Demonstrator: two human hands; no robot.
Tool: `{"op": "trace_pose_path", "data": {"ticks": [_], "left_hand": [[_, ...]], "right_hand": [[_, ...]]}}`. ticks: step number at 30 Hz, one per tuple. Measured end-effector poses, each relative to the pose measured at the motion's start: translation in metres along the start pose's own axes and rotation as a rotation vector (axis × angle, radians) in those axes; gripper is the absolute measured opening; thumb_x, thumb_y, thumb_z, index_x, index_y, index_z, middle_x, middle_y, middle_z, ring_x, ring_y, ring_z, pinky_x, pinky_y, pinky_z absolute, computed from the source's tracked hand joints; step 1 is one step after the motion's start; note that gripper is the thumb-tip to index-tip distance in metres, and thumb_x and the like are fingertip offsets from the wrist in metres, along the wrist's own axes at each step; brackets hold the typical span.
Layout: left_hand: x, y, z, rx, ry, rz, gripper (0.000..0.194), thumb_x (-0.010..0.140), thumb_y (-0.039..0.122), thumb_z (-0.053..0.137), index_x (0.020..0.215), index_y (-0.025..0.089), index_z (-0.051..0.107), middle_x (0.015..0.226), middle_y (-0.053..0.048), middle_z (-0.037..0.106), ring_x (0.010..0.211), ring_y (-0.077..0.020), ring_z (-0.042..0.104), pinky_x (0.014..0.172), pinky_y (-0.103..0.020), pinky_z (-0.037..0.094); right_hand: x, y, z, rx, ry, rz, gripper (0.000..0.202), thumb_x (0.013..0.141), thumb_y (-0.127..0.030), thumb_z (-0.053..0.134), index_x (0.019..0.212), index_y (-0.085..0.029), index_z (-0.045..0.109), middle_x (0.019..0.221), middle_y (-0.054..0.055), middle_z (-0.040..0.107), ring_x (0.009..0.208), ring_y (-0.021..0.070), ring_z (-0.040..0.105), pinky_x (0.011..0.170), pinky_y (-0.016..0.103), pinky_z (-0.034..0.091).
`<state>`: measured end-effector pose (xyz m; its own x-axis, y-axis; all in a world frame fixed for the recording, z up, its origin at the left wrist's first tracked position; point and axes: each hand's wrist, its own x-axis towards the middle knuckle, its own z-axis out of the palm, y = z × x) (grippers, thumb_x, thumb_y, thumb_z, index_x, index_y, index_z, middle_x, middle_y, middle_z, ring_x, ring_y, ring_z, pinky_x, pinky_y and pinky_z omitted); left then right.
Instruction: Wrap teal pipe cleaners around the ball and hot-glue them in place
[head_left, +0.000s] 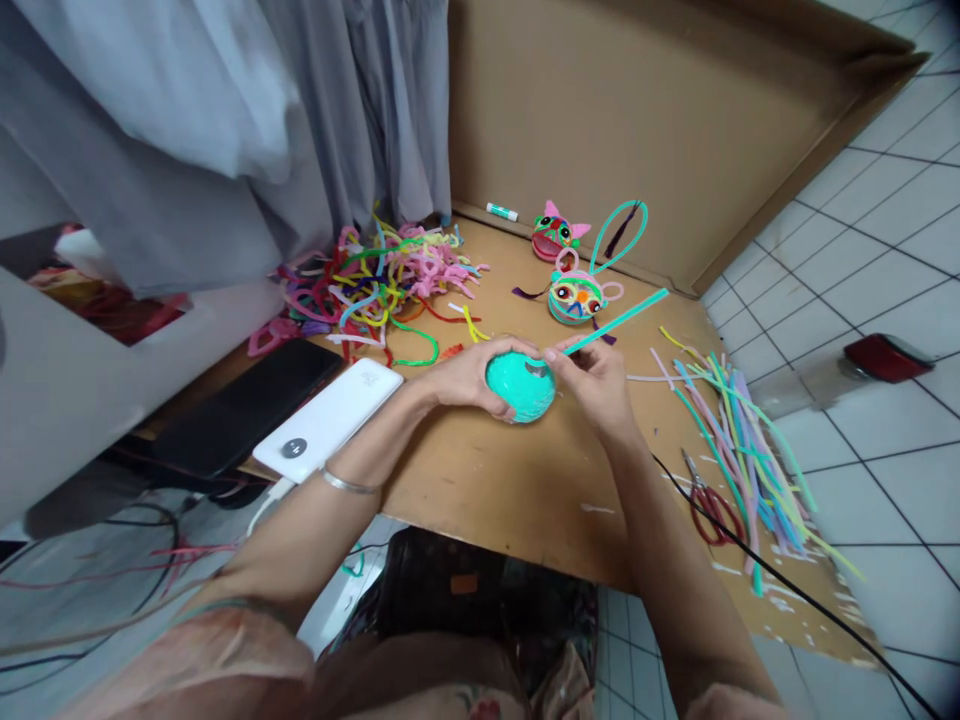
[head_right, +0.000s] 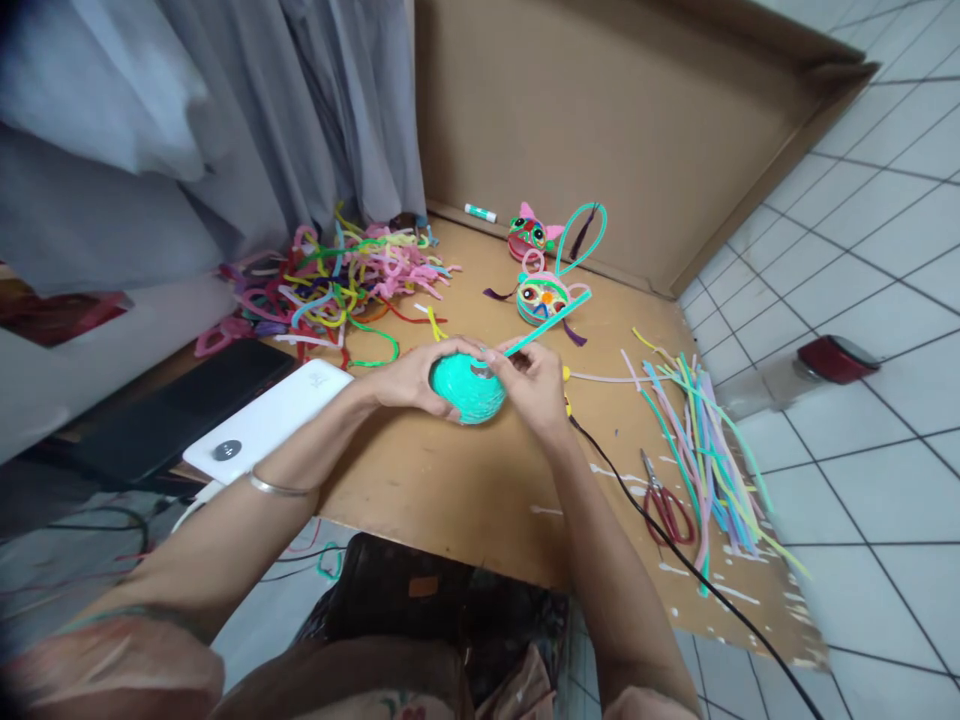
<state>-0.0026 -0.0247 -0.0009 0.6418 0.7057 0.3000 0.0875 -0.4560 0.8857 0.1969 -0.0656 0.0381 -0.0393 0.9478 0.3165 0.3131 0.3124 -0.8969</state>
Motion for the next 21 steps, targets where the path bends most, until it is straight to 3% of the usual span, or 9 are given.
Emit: {"op": "trace_pose_path", "data": {"ticks": [7,12,21], "left_hand": [[0.0,-0.001,-0.003,0.026,-0.017,-0.003,0.075,0.054,0.033,0.086,0.124,0.025,0.06,0.14,-0.007,0.055,0.132,-0.0314,0.052,0.115,-0.052,0.038],[-0.002,-0.004,-0.008,0.155,-0.027,-0.011,0.076,0.055,0.035,0.086,0.127,0.029,0.061,0.147,-0.008,0.044,0.145,-0.0347,0.037,0.121,-0.057,0.028],[-0.002,-0.003,-0.008,0.19,-0.069,0.042,0.08,0.056,0.034,0.085,0.131,0.029,0.059,0.138,-0.007,0.05,0.136,-0.0332,0.045,0.118,-0.056,0.033]], "right_hand": [[0.014,0.001,-0.01,0.052,-0.093,0.179,0.051,0.05,-0.059,0.087,0.066,-0.019,0.059,0.054,-0.005,0.054,0.05,0.0088,0.045,0.048,0.024,0.038],[0.02,-0.006,-0.011,0.091,-0.218,0.265,0.054,0.046,-0.057,0.09,0.067,-0.019,0.057,0.055,-0.005,0.057,0.048,0.0086,0.048,0.046,0.023,0.041],[0.02,-0.012,-0.011,0.134,-0.304,0.334,0.053,0.04,-0.053,0.092,0.058,-0.019,0.055,0.05,-0.004,0.057,0.046,0.0077,0.048,0.045,0.022,0.039]]}}
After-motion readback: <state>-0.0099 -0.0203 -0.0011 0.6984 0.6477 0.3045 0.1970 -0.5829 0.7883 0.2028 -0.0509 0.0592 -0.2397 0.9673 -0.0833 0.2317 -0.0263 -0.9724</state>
